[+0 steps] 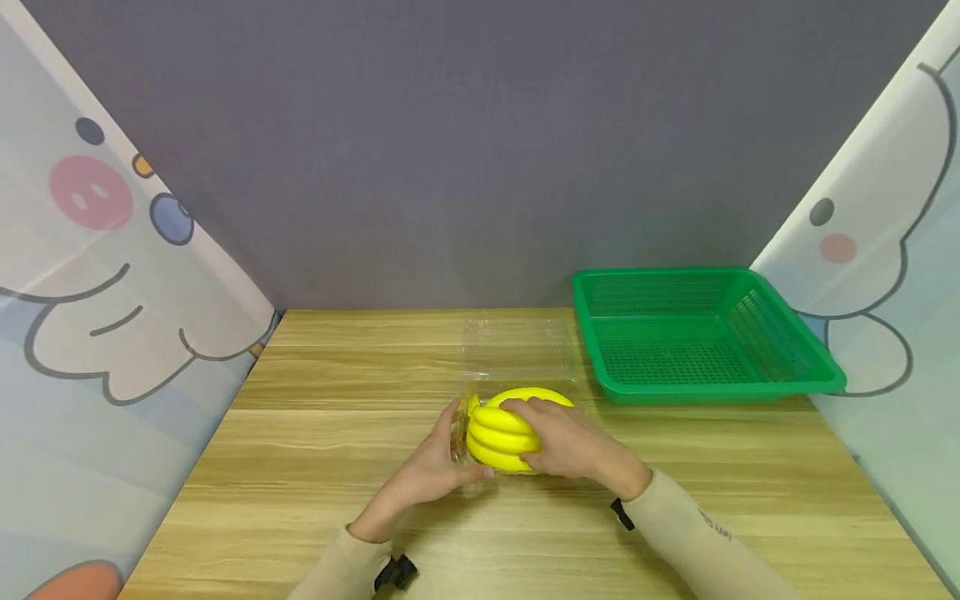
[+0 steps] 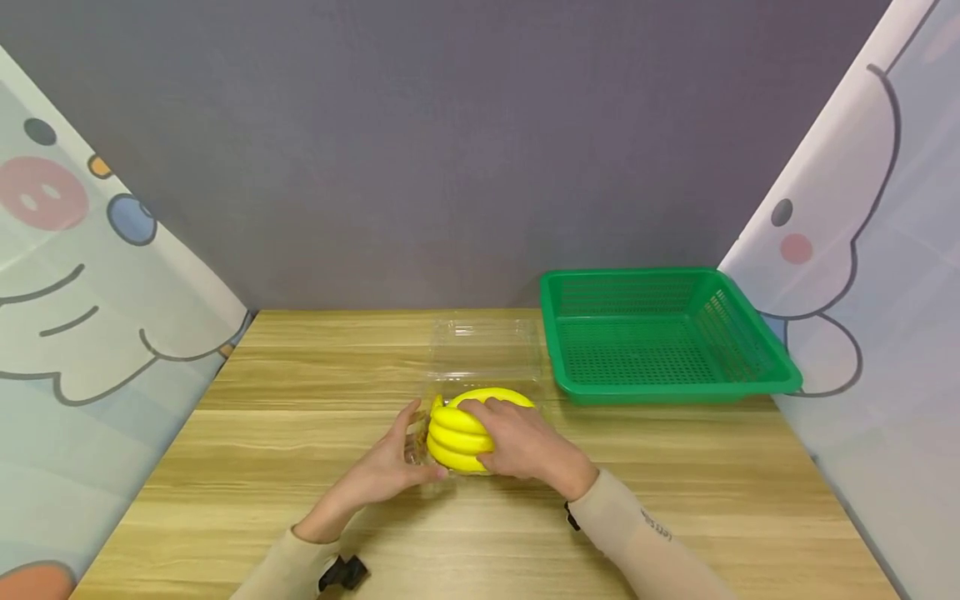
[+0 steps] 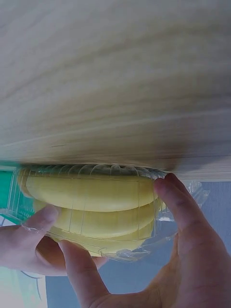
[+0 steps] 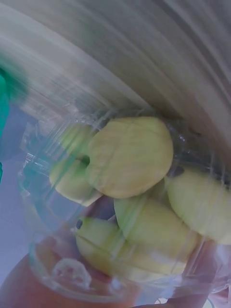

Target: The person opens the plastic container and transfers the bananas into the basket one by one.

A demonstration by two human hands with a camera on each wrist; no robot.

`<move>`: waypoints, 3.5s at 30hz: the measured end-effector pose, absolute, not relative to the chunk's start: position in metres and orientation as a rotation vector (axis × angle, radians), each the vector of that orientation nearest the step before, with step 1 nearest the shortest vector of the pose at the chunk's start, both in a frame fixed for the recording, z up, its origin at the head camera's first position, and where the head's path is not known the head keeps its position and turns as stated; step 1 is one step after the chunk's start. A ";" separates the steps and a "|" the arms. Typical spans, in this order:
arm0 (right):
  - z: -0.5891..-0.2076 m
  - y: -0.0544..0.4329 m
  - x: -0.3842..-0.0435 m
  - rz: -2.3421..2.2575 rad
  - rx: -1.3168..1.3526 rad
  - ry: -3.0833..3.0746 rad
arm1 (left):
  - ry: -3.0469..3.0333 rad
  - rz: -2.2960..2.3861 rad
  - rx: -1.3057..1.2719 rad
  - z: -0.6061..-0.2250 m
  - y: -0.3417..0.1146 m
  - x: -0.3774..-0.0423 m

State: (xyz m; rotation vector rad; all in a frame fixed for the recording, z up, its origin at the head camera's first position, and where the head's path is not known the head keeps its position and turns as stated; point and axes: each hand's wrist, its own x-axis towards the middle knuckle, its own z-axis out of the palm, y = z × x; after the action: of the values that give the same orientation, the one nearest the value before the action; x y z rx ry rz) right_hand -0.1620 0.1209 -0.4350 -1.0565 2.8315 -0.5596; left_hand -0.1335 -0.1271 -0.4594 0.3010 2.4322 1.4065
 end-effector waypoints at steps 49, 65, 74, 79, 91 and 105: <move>-0.417 0.127 -0.163 -0.583 -1.099 2.953 | 2.438 1.394 0.275 -0.462 -0.127 -0.134; -0.406 0.135 -0.162 -0.513 -1.197 3.075 | 2.425 1.392 0.277 -0.461 -0.127 -0.134; -0.398 0.138 -0.160 -0.471 -1.244 3.127 | 2.430 1.380 0.262 -0.458 -0.127 -0.134; -0.394 0.140 -0.160 -0.478 -1.262 3.150 | 2.437 1.387 0.252 -0.458 -0.125 -0.135; -0.385 0.143 -0.160 -0.467 -1.289 3.170 | 2.434 1.399 0.255 -0.459 -0.127 -0.135; -0.364 0.149 -0.155 -0.530 -1.413 3.240 | 2.434 1.392 0.278 -0.459 -0.128 -0.135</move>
State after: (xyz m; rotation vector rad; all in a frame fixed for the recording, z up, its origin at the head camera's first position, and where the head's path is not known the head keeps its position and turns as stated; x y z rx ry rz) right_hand -0.1548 0.1485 -0.3643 -1.4133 3.2396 -0.5302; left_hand -0.1347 -0.1280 -0.4590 0.2778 2.4344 1.3922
